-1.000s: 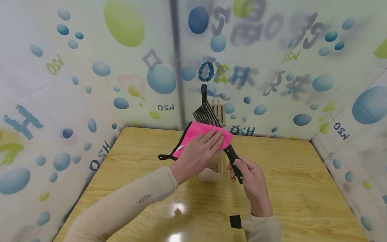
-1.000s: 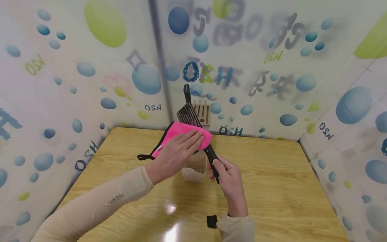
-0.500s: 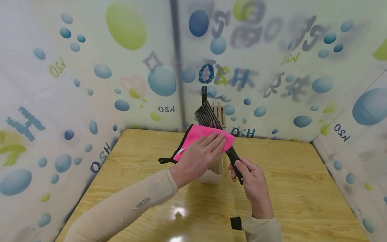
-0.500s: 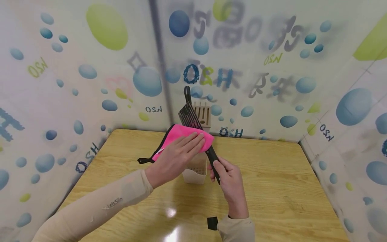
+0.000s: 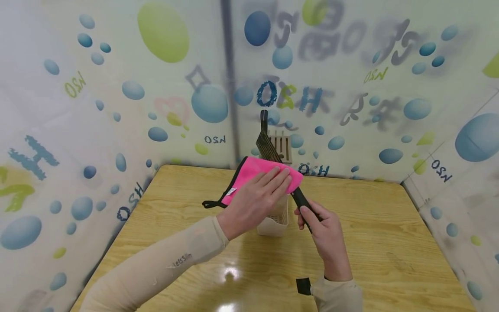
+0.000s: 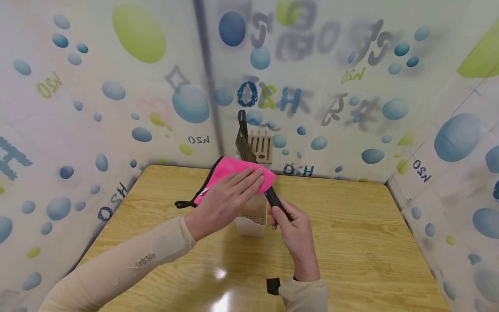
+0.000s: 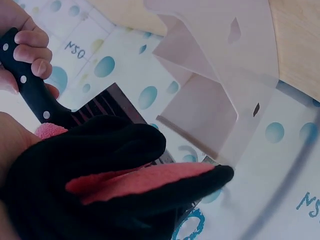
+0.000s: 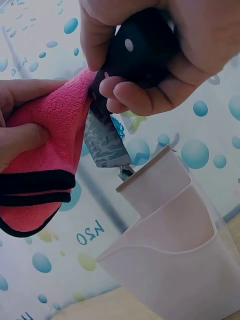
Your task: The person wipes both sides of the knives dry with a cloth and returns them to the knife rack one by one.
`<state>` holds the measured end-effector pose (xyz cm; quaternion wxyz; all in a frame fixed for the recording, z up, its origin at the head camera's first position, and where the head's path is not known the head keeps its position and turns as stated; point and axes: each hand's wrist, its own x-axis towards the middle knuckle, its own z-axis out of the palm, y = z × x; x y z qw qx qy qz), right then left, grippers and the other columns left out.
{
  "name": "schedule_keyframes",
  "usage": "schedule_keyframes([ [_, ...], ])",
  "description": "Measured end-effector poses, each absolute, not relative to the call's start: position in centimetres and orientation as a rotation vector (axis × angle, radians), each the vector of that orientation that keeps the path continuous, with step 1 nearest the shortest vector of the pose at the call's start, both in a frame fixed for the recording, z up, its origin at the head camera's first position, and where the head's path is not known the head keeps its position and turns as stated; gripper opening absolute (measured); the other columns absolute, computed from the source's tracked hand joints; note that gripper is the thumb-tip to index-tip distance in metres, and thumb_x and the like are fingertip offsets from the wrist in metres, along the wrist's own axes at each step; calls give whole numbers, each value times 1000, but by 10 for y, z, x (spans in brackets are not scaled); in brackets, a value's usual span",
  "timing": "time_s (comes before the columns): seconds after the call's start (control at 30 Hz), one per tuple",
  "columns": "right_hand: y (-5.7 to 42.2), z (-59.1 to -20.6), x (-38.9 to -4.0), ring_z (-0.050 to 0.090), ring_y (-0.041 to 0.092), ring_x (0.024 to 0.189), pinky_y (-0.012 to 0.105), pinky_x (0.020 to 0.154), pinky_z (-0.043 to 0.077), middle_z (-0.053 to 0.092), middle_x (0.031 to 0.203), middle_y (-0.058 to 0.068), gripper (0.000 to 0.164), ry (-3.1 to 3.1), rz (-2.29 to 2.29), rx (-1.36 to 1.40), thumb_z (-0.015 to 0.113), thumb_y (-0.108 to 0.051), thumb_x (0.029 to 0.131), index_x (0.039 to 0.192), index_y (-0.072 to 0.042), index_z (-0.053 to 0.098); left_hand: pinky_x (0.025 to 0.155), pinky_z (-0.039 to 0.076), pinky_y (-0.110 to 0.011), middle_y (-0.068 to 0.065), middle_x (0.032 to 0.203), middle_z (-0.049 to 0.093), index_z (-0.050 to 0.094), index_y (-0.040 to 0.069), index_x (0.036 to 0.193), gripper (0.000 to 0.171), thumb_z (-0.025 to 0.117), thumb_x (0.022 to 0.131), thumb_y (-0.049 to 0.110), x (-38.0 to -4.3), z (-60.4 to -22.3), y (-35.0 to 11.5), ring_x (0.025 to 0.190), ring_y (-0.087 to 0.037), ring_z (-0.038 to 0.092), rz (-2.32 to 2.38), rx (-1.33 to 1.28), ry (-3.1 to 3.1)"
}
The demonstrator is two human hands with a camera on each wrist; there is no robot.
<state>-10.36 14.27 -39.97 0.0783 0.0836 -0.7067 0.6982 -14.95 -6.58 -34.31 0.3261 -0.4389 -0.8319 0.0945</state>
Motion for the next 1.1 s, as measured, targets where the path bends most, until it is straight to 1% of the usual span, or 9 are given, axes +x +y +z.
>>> schedule_keyframes([
  [0.2, 142, -402, -105, 61, 14, 70, 23, 63, 58, 69, 91, 15, 31, -2075, 2064, 307, 59, -3, 104, 131, 10, 65, 119, 41, -39, -16, 151, 56, 55, 0, 147, 53, 70, 97, 4, -152, -341, -69, 141, -29, 52, 219, -1131, -2191],
  [0.33, 142, -403, -105, 61, 14, 71, 23, 63, 58, 67, 92, 14, 30, -2067, 2058, 332, 60, -1, 103, 130, 10, 65, 118, 42, -39, -16, 150, 56, 56, 0, 147, 55, 72, 95, 4, -155, -340, -72, 140, -29, 53, 210, -1118, -2202],
  [0.43, 141, -404, -105, 61, 14, 71, 23, 63, 57, 66, 90, 10, 30, -2065, 2037, 333, 62, 0, 102, 129, 10, 67, 117, 43, -39, -16, 149, 57, 57, 0, 146, 53, 72, 95, 3, -157, -339, -74, 139, -29, 54, 213, -1102, -2197],
  [0.63, 140, -403, -105, 57, 16, 68, 23, 59, 51, 60, 85, 5, 31, -2084, 1946, 316, 65, 3, 99, 129, 7, 69, 116, 44, -38, -16, 150, 56, 56, 0, 146, 55, 71, 93, 0, -163, -337, -81, 140, -30, 53, 201, -1068, -2212],
  [0.8, 140, -402, -103, 53, 18, 62, 23, 52, 42, 57, 80, 5, 33, -2129, 1906, 259, 67, 1, 98, 131, 3, 69, 117, 43, -38, -15, 151, 56, 56, 0, 146, 53, 69, 95, -1, -168, -336, -87, 140, -29, 53, 189, -1037, -2240],
  [0.93, 139, -401, -102, 47, 14, 55, 23, 46, 34, 54, 72, 4, 35, -2141, 1943, 224, 66, 0, 99, 133, 3, 67, 116, 43, -39, -15, 151, 56, 56, 0, 146, 52, 67, 95, -2, -171, -334, -92, 141, -30, 53, 183, -1014, -2256],
  [1.0, 139, -400, -102, 43, 12, 53, 22, 45, 34, 53, 68, 4, 35, -2147, 1956, 209, 66, -2, 99, 134, 3, 67, 116, 44, -39, -15, 150, 56, 57, -1, 146, 51, 67, 95, -3, -173, -332, -95, 140, -30, 53, 176, -1005, -2253],
  [1.1, 138, -402, -103, 41, 9, 51, 22, 45, 35, 53, 67, 2, 33, -2157, 1941, 202, 65, -4, 101, 134, 3, 67, 115, 45, -39, -16, 150, 57, 57, -1, 145, 51, 66, 95, -3, -175, -329, -98, 139, -31, 54, 167, -992, -2248],
])
